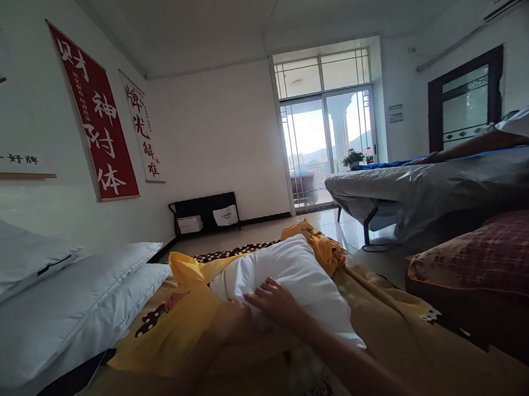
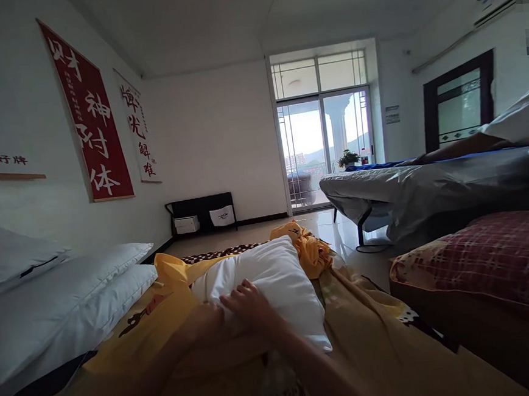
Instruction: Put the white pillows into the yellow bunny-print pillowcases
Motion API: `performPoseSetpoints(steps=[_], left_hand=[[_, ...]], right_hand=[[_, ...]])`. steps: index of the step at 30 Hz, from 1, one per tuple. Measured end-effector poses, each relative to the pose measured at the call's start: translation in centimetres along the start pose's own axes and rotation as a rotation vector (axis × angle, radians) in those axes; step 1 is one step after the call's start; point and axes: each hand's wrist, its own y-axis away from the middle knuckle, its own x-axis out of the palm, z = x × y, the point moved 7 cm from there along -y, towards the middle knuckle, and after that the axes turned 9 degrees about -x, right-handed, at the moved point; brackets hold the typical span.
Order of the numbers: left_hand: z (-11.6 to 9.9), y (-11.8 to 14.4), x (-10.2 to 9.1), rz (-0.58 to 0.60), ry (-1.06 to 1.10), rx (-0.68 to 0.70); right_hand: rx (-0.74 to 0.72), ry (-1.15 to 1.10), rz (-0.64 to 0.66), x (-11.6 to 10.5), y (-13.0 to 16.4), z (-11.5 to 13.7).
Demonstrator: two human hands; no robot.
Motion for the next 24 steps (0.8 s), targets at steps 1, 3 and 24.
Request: performPoseSetpoints(steps=[1,3,24], left_hand=[[0.0,0.1,-1.0,-0.016,0.027,-0.002],[0.0,0.3,-2.9,-0.061,0.09,-0.015],[0.6,-0.8,5.2,-0.25,0.597,-0.006]], right_hand=[[0.001,-0.02,-0.001,-0.8,-0.9,-0.1],[0.021,-0.07,-0.007,-2.0,-2.6,-0.6],[0.95,-1.209,-0.284,-1.4,13.1,-9.2]])
